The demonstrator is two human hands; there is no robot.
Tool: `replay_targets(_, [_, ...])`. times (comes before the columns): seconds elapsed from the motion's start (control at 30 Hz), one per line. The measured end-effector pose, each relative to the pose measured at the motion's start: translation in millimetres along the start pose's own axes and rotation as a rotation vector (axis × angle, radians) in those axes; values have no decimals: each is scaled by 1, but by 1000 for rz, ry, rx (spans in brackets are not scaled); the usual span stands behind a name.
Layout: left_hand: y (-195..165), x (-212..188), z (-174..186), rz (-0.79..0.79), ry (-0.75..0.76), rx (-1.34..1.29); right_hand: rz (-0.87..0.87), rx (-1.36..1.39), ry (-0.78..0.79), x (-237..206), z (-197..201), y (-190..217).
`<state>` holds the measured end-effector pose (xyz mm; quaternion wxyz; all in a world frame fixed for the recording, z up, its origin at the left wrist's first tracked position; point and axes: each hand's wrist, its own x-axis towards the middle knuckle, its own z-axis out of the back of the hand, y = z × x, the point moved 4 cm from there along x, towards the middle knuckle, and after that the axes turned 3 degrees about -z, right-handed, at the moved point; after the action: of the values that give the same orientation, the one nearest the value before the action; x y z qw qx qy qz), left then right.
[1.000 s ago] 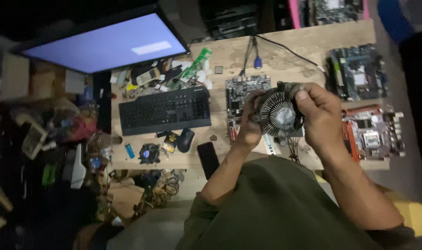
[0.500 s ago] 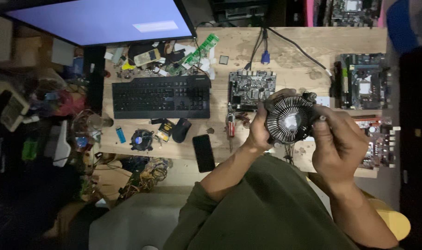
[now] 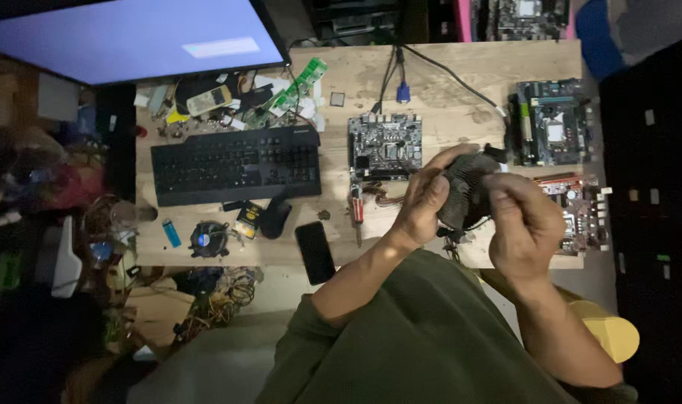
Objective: The person works at a cluttered electronics repair bench, handling a CPU cooler and motherboard. They use a screwdriver to unscrew the fan from the heatsink, work on the assembly on their lap, separate the fan from the heatsink, and handle the cooler parts while turning them over.
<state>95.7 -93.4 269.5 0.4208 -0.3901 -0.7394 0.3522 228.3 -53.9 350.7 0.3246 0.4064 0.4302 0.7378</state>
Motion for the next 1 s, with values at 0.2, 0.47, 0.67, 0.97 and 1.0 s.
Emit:
replay_targets(0.2, [-19, -1, -2, -23, -105, 100, -48, 32, 35, -4, 1, 1])
replay_targets(0.47, [-44, -3, -1, -189, -111, 537, 32, 60, -8, -9, -1, -9])
replay_targets(0.67, [-58, -5, -2, -156, -60, 693, -20, 512, -107, -16, -4, -32])
replay_targets(0.97, [-34, -7, -2, -82, -151, 104, 37, 353, -84, -12, 3, -23])
replay_targets(1.0, [-24, -8, -2, 12, -201, -217, -42, 427, -148, -9, 7, -24])
